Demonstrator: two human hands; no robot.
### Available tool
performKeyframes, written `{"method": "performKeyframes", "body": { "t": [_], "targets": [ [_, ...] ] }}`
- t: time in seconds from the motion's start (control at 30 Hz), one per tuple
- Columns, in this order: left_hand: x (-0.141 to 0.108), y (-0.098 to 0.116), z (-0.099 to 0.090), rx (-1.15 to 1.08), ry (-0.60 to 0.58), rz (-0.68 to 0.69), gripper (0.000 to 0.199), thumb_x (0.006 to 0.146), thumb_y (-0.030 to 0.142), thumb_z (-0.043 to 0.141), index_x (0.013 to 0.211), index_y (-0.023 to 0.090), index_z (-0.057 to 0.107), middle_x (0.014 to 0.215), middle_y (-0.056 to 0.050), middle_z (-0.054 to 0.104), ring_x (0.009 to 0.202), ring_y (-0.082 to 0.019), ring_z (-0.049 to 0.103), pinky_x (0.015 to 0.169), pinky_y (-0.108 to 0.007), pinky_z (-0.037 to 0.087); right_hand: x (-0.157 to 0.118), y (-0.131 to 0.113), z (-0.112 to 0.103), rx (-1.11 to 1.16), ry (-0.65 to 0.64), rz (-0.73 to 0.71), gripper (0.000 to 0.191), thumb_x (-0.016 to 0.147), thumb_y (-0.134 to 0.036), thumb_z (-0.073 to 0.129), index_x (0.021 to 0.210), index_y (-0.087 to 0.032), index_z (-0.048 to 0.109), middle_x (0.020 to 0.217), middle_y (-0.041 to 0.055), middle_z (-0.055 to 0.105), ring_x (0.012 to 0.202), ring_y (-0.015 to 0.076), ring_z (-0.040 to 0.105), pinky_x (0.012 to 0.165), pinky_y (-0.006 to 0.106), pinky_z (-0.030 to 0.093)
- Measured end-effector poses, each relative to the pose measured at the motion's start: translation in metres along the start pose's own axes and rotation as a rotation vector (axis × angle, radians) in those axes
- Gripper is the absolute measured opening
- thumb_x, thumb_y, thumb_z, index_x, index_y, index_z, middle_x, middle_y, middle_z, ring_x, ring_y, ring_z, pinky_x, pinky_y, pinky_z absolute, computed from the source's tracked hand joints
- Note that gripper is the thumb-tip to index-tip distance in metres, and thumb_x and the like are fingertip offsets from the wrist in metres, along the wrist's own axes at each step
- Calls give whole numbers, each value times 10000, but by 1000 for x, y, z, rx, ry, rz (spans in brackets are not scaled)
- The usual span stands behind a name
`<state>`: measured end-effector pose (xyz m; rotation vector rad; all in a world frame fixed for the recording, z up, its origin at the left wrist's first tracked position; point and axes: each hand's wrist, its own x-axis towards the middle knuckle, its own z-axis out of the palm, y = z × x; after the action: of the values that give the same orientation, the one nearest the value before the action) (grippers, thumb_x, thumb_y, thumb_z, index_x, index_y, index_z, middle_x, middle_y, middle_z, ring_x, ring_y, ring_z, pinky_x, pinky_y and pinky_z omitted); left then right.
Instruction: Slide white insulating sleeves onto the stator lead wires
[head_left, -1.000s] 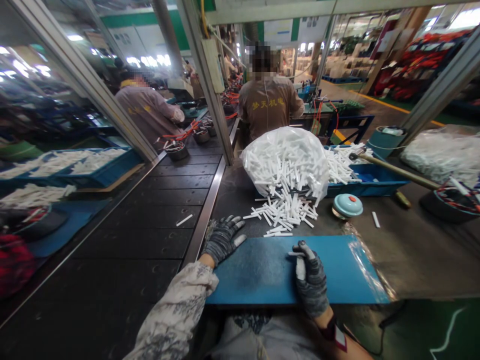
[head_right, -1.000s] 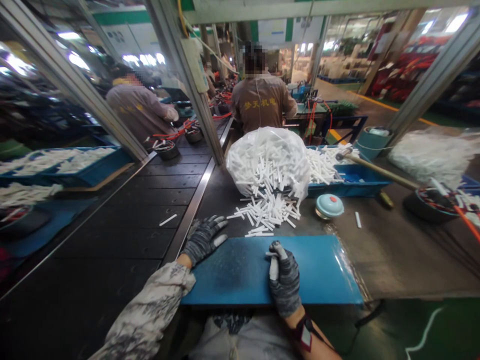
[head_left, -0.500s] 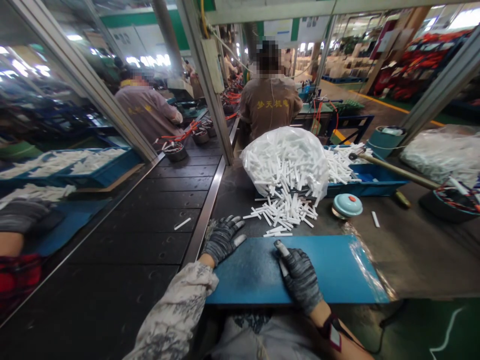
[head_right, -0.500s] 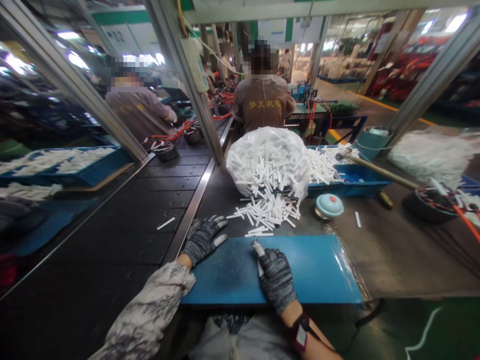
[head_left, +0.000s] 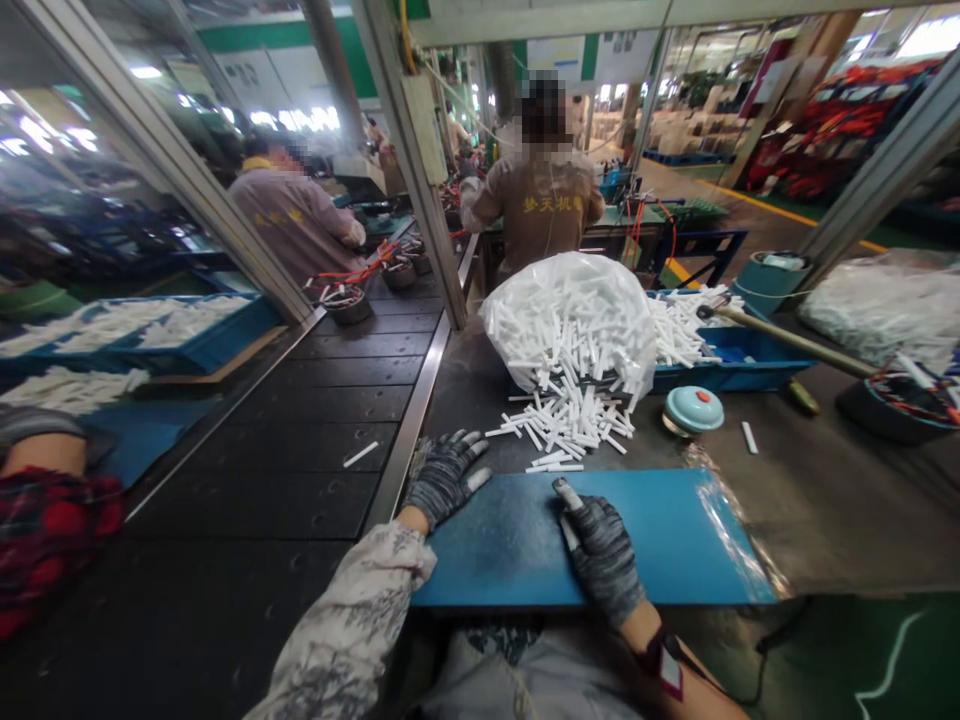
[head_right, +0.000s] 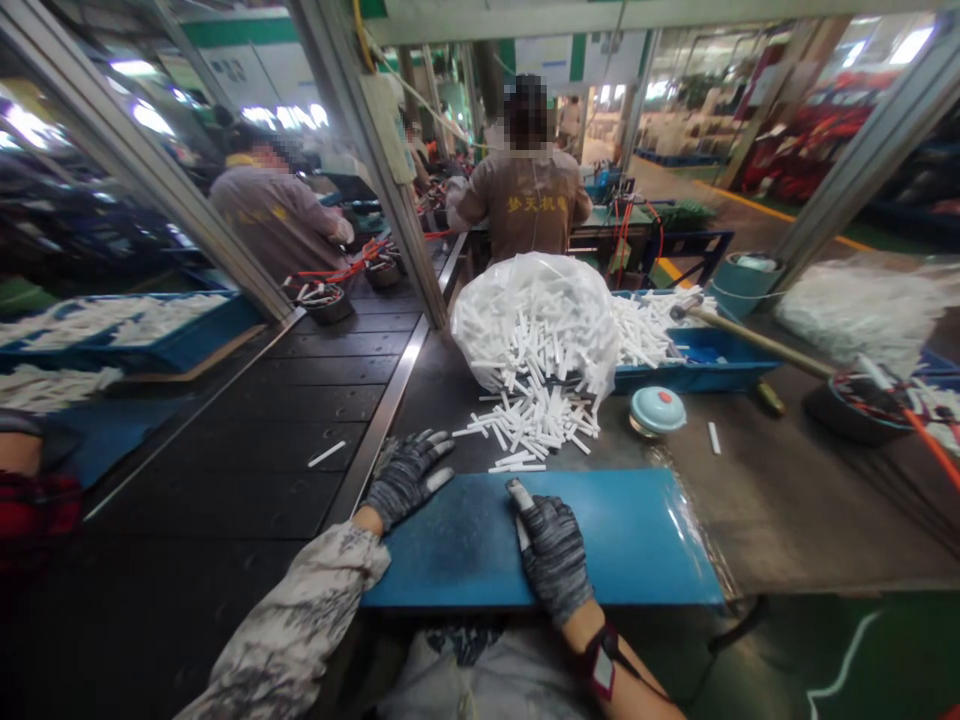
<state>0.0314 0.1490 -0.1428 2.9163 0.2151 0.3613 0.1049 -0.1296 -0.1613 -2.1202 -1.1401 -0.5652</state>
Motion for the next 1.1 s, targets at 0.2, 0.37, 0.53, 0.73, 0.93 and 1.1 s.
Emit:
{"method": "performKeyframes", "body": {
  "t": [0.2, 0.37, 0.53, 0.73, 0.93, 1.1],
  "targets": [
    [-1, 0, -1, -5, -24, -10, 413, 904, 448, 574, 1283, 287, 607, 1396, -41, 571, 1323, -275, 465, 1131, -508, 307, -3, 2, 2, 22, -41, 30, 430, 951, -182, 468, 1379, -199, 502, 930, 74, 686, 807, 213, 617, 743, 363, 532],
    [-2, 4, -3, -5, -44, -17, 424, 906, 439, 578, 1287, 255, 609, 1400, -58, 566, 1329, -275, 462, 1143, -505, 299, -5, 4, 3, 57, -52, 63, 414, 953, -216, 475, 1365, -201, 515, 954, 83, 686, 830, 222, 626, 763, 385, 537],
    [1, 4, -12, -13, 10, -148, 368, 917, 399, 564, 1242, 247, 645, 1426, -63, 538, 1301, -257, 500, 1131, -455, 352, -4, 2, 1, 56, -60, 57, 412, 963, -238, 465, 1371, -200, 505, 925, 76, 686, 799, 221, 623, 747, 390, 535],
    [-3, -24, -62, 254, -15, -632, 451, 873, 269, 552, 1318, 206, 588, 1466, -121, 483, 1222, -324, 558, 1044, -466, 442, -3, 1, -1, 70, -44, 66, 411, 968, -240, 469, 1376, -204, 502, 922, 77, 682, 805, 216, 621, 750, 383, 536],
    [-18, -64, -95, 264, -308, -1094, 271, 769, 147, 573, 983, 109, 734, 994, -241, 716, 976, -387, 681, 790, -505, 541, -2, 1, 2, 75, -42, 72, 409, 961, -230, 469, 1368, -214, 509, 959, 79, 688, 828, 217, 627, 765, 386, 542],
    [-19, -74, -88, 208, -207, -1018, 243, 782, 174, 585, 976, 147, 730, 1045, -188, 725, 1020, -346, 677, 865, -472, 537, -3, 2, 1, 81, -39, 67, 414, 959, -235, 475, 1371, -212, 503, 959, 81, 686, 821, 221, 625, 754, 389, 542]
  ]
}}
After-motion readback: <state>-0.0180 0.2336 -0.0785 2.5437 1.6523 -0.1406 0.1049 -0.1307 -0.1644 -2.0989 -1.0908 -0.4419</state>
